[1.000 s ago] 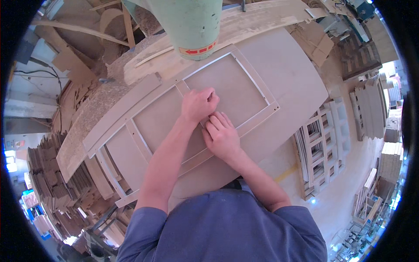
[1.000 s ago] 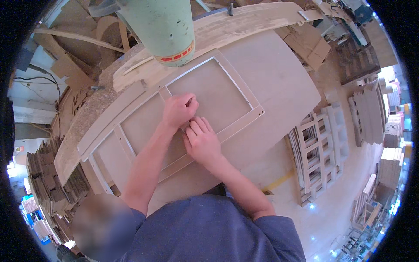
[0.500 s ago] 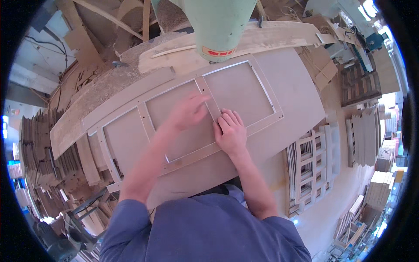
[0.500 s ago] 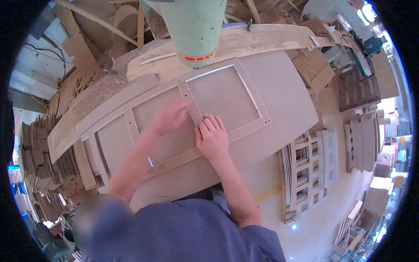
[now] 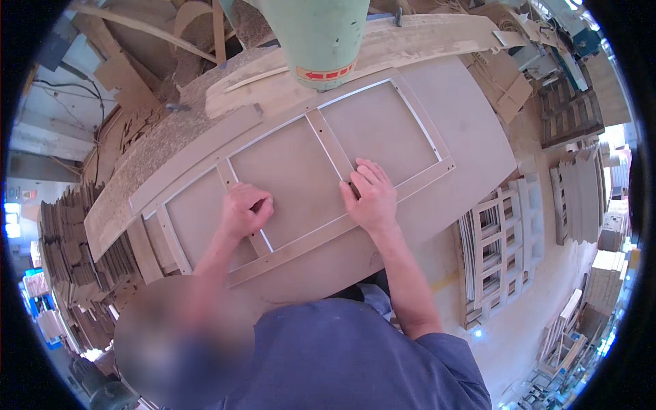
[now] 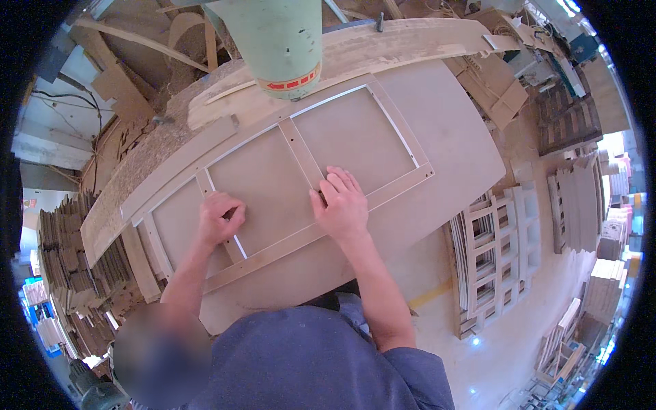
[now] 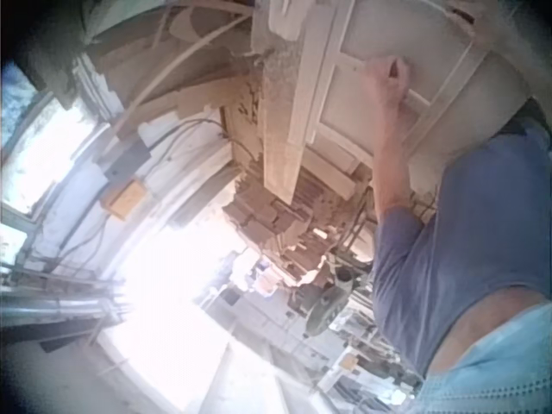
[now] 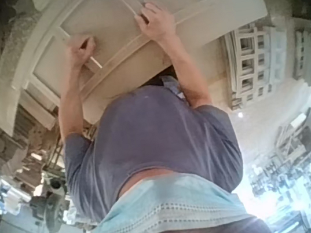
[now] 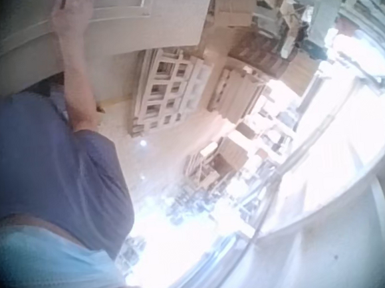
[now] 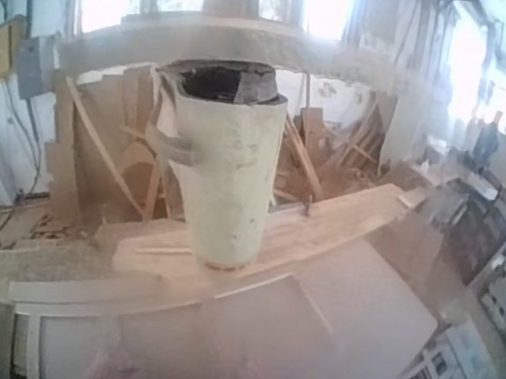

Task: The recorder is seen assembling and inspecting wooden window-like frames on a workbench.

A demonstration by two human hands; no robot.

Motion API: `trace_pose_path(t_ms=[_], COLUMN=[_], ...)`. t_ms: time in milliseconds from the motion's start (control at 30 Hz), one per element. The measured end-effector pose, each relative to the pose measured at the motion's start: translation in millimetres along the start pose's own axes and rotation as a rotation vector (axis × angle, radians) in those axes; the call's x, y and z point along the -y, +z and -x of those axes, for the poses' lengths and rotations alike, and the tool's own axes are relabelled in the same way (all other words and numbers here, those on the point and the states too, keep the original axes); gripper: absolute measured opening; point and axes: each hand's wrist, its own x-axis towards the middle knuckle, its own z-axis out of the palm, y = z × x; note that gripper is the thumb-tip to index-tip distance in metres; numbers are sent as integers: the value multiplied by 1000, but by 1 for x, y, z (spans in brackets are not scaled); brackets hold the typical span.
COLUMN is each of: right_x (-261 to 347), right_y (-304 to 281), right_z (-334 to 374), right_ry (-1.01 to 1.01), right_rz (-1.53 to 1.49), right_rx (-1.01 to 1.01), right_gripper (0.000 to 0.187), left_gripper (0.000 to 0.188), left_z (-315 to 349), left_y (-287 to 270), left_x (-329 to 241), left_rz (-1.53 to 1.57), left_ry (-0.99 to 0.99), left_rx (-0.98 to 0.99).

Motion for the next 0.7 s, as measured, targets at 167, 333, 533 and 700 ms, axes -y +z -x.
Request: trace_pose_path(t_ms=[167,333,533,700], right_x=[-1,-4,0,0], right_y=[3,7,10,11], right_z=[0,3,5,4], right_ry=[21,33,51,59], right_rz=[16,28,42,44], right_rx=[-48,-35,-39,-14], right_gripper=[21,21,20,19], left_gripper=[4,6,10,14], left_z=[-4,-4,-2,-2], left_y=[3,5,7,7], left_x=[3,8,12,11], left_rz=[-35,-30,-62,-80], left_ry=[-11,36,4,-12], left_rx=[15,0,28,13])
